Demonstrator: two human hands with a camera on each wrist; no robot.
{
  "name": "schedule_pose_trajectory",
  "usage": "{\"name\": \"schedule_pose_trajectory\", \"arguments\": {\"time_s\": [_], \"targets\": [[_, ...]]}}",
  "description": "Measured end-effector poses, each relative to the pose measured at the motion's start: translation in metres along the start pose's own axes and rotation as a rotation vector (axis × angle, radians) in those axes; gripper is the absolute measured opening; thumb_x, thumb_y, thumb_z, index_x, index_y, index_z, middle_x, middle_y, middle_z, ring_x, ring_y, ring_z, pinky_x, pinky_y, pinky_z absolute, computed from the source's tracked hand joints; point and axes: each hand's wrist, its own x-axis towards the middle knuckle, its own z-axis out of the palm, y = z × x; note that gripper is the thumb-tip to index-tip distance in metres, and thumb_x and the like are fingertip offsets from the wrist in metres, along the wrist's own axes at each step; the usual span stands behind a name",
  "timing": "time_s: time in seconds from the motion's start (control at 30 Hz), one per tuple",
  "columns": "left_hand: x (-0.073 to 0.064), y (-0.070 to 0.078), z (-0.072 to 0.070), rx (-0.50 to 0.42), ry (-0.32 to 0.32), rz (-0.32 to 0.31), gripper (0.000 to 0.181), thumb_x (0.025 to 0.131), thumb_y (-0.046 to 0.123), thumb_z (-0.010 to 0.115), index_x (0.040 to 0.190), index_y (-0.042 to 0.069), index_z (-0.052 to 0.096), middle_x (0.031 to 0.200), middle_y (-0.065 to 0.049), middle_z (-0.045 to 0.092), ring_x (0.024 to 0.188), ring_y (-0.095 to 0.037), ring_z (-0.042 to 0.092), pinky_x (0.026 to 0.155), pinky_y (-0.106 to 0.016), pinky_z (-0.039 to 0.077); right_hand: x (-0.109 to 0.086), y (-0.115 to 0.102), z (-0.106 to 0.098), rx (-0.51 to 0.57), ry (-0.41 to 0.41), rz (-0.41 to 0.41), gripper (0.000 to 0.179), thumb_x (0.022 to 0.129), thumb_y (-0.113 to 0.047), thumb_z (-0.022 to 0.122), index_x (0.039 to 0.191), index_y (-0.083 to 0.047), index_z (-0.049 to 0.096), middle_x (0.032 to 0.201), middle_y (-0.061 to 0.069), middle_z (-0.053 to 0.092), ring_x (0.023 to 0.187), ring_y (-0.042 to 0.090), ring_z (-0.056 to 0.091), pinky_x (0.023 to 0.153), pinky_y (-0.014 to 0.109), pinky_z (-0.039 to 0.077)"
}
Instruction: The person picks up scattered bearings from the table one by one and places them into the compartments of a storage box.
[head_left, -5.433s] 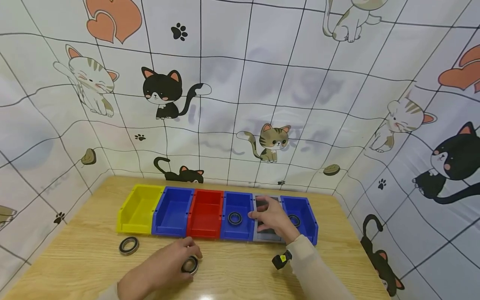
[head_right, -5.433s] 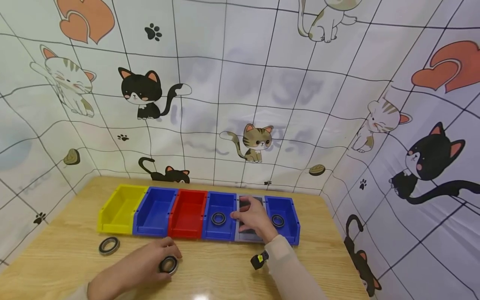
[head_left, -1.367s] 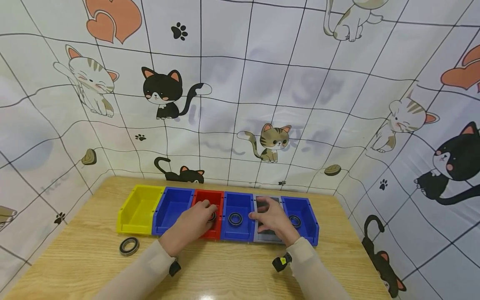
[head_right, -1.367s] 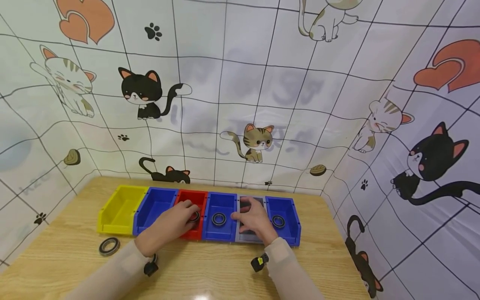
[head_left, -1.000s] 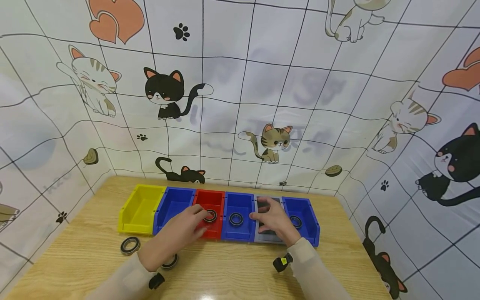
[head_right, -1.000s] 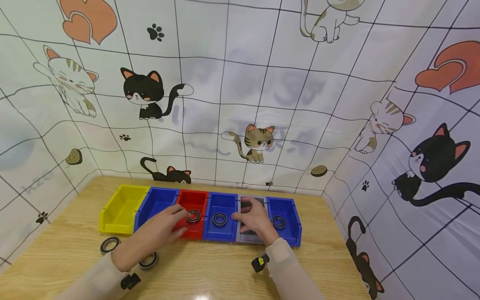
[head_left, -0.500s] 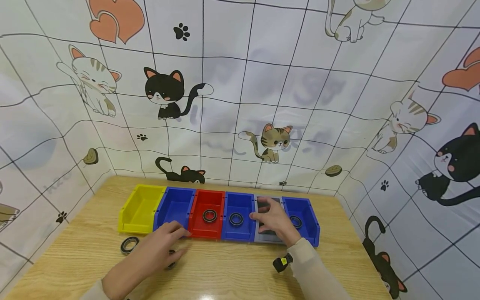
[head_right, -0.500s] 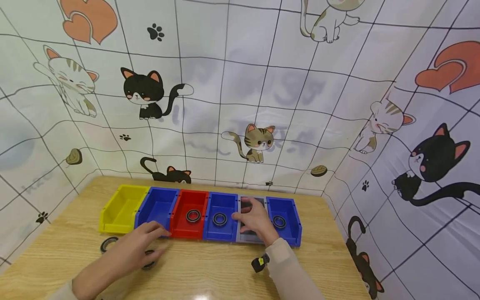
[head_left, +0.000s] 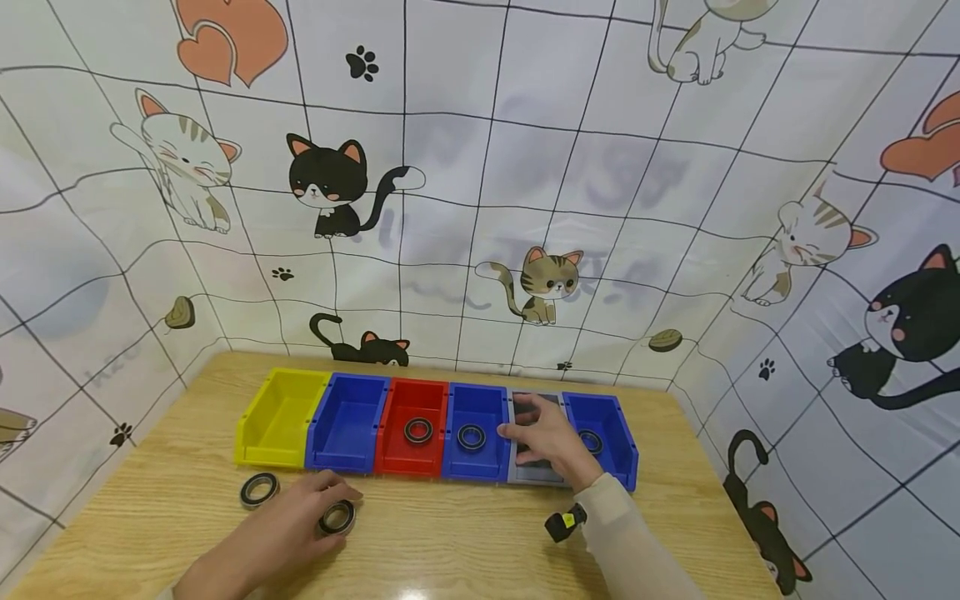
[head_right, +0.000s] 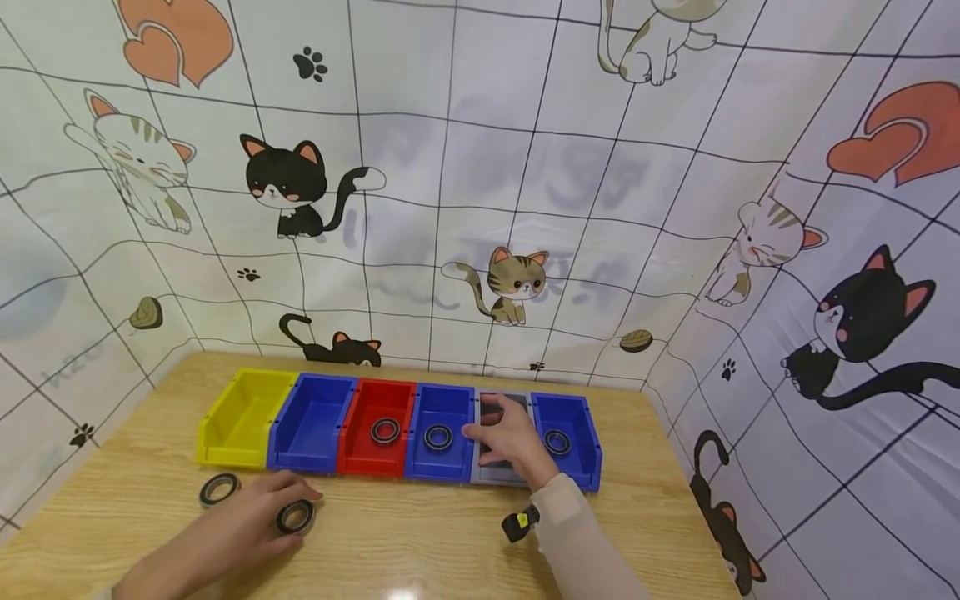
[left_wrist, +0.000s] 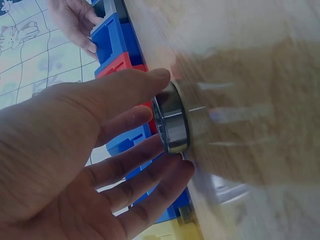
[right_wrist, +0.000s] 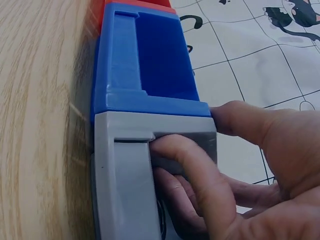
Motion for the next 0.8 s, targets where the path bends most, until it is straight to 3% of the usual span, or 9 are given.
{"name": "schedule_pose_trajectory", "arguments": {"time_s": [0.2, 0.57, 0.8], "targets": [[0.0015, -0.0036, 0.0007, -0.037, -0.048, -0.012, 0.040, 0.091, 0.028, 0.101, 0.128, 0.026, 0.085, 0.128, 0.005, 0.077, 0.111, -0.014, 0.071, 0.098, -0.045, 0.071, -0.0040, -0.0007, -0.0020, 0.015, -0.006, 0.005, 0.080, 0.104, -0.014, 0.090, 0.174, -0.013, 0.053, 0.159, 0.033, 0.063, 0.117, 0.034, 0.083, 0.074, 0.046, 0.075], [0.0017, -0.0073, 0.0016, -0.013, -0.021, 0.043, 0.036, 0.094, 0.027, 0.100, 0.126, 0.026, 0.085, 0.126, 0.007, 0.077, 0.110, -0.013, 0.072, 0.098, -0.043, 0.071, -0.0029, 0.0001, -0.0035, 0.034, -0.026, -0.010, 0.079, 0.104, -0.013, 0.090, 0.174, -0.015, 0.054, 0.160, 0.033, 0.061, 0.119, 0.034, 0.082, 0.076, 0.047, 0.075], [0.0010, -0.0081, 0.0037, 0.012, 0.030, 0.097, 0.034, 0.093, 0.025, 0.100, 0.123, 0.026, 0.085, 0.123, 0.009, 0.076, 0.107, -0.012, 0.072, 0.097, -0.039, 0.071, -0.0030, 0.0014, -0.0037, 0.035, -0.029, -0.009, 0.079, 0.104, -0.015, 0.090, 0.175, -0.016, 0.053, 0.161, 0.032, 0.060, 0.118, 0.032, 0.082, 0.074, 0.045, 0.074]]}}
